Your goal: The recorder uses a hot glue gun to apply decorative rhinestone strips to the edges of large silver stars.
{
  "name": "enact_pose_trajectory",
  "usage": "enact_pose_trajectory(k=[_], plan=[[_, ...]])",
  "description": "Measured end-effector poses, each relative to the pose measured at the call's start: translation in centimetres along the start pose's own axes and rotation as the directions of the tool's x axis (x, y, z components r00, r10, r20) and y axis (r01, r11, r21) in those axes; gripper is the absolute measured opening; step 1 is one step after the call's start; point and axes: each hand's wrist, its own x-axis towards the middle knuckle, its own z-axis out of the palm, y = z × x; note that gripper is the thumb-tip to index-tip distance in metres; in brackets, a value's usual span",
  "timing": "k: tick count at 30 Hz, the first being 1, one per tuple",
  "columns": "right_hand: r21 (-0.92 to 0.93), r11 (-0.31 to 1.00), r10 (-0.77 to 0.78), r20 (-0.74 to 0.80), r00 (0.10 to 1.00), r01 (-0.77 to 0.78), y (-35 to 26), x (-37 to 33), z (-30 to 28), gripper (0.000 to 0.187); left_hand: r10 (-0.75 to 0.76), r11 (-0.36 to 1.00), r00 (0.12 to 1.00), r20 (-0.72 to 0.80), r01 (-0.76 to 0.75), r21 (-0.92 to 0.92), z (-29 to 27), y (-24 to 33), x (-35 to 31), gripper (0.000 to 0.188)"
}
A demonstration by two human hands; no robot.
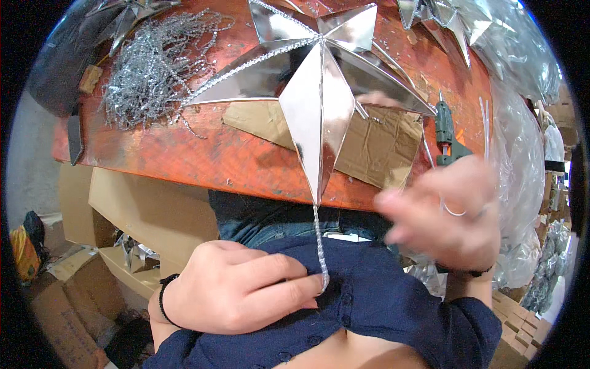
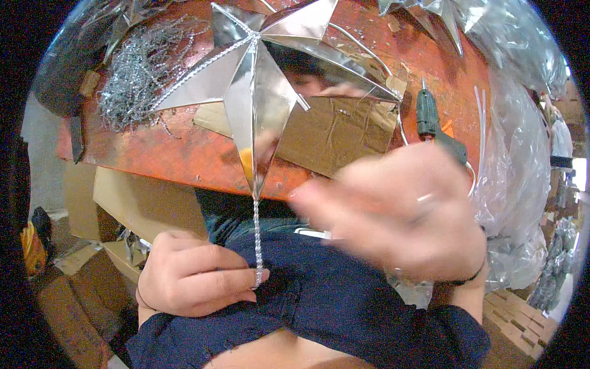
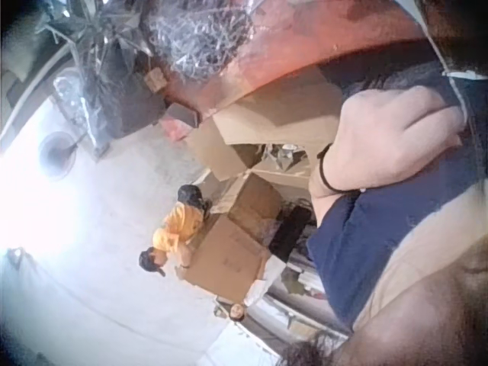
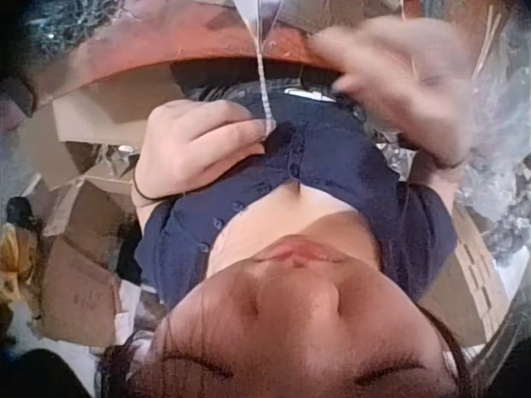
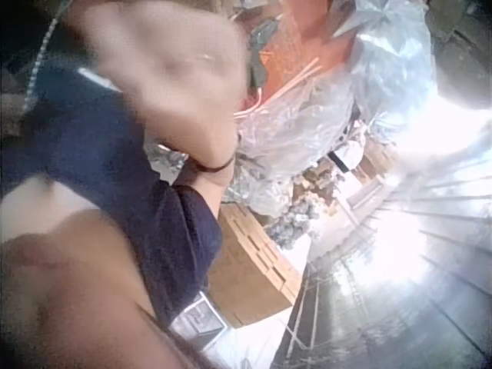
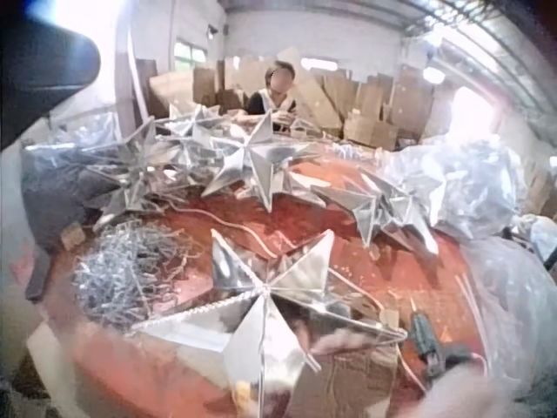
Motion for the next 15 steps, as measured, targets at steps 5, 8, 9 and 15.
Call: enact_pose_trajectory(k=[5,8,9,15], plan=[[0.147,0.869,-0.474,-0.026,0.88,0.473,-1.4,3.1,2.5,0.031,0.117,0.993,0.989,0.092,-0.119,0.014,-1.5,1.9,-0.2,0.023],[0.203,0.821,-0.544,-0.003,0.839,0.533,-1.8,2.6,2.9,0.025,0.301,0.932,0.924,0.237,-0.232,-0.28,-3.3,0.6,0.6,0.021],[0.201,0.831,-0.524,-0.028,0.851,0.519,-2.0,2.4,2.8,0.021,0.424,0.848,0.846,0.322,-0.246,-0.47,-4.2,0.3,1.1,0.022],[0.232,0.84,-0.489,-0.07,0.869,0.491,-2.9,1.3,1.7,0.018,0.089,0.973,0.995,0.036,-0.094,0.211,-9.4,-2.0,5.7,0.047]])
